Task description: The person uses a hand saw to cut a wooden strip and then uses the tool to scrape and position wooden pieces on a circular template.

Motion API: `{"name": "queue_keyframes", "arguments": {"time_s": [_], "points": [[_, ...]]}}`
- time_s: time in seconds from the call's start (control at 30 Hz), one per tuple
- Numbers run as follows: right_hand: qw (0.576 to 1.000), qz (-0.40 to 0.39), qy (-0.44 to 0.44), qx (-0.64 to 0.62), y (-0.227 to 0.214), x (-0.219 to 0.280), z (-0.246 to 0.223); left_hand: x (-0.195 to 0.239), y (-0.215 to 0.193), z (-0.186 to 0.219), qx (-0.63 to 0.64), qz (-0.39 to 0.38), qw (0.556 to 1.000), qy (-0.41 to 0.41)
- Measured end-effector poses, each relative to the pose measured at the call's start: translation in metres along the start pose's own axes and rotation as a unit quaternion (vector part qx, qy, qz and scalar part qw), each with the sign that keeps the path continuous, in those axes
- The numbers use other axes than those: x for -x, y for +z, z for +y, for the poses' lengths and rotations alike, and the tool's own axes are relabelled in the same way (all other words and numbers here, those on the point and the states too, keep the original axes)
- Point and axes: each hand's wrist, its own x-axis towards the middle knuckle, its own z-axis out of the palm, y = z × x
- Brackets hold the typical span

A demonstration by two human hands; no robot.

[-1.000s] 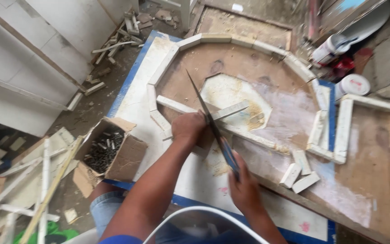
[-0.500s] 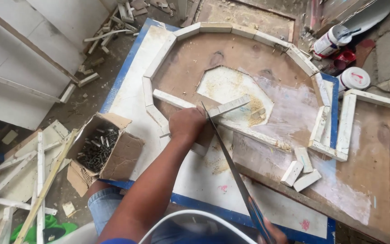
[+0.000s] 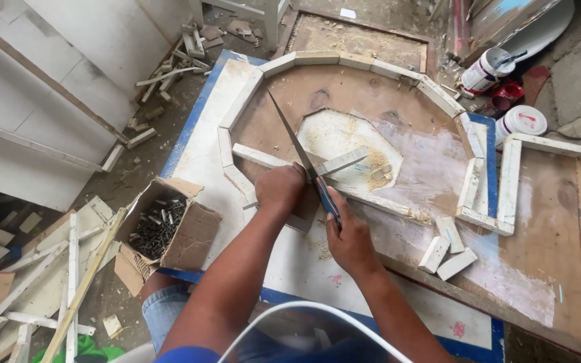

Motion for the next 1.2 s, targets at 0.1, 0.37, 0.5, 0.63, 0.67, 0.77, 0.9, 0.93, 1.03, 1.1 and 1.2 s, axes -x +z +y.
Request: {"name": "queue_keyframes", "arguments": {"time_s": [0.1,0.37,0.5,0.63,0.67,0.77,0.9,0.93,1.03,1.1,1.2], "points": [[0.999,-0.035,0.032,0.001,-0.021,0.021,0.0,0.002,-0.003,0.0,-0.001,0.015,1.0,0.015],[0.908,-0.075,0.397,-0.109,-0.059,0.223,0.122,0.004,-0.001,0.006,-0.036,-0.042,0.998,-0.042],[0.912,-0.09,0.368,-0.155,-0.075,0.248,0.108,-0.002,0.002,0.007,-0.038,-0.056,0.996,-0.056],[0.891,-0.155,0.403,0.139,-0.069,0.104,-0.002,0.004,-0.007,0.01,-0.032,-0.057,0.996,-0.058],[0.937,-0.155,0.297,0.098,-0.057,0.082,0.006,0.003,-0.008,0.01,-0.036,-0.06,0.996,-0.055],[0.982,-0.127,0.133,0.03,-0.026,0.031,0.009,-0.001,0.005,0.004,-0.051,-0.053,0.996,-0.044],[0.988,-0.113,0.101,0.015,-0.017,0.006,0.0,0.005,-0.002,0.007,-0.031,-0.072,0.995,-0.065],[0.988,-0.113,0.1,0.017,-0.023,0.017,0.001,0.005,-0.004,0.008,-0.028,-0.071,0.995,-0.064],[0.984,-0.128,0.124,0.027,-0.041,0.064,0.012,0.006,-0.004,0.01,0.005,-0.056,0.995,-0.087],[0.977,-0.122,0.155,0.081,-0.057,0.112,0.027,0.006,-0.002,0.008,-0.025,-0.042,0.997,-0.058],[0.914,-0.085,0.286,0.277,-0.068,0.199,0.061,0.008,-0.008,0.009,-0.03,-0.037,0.998,-0.041]]}}
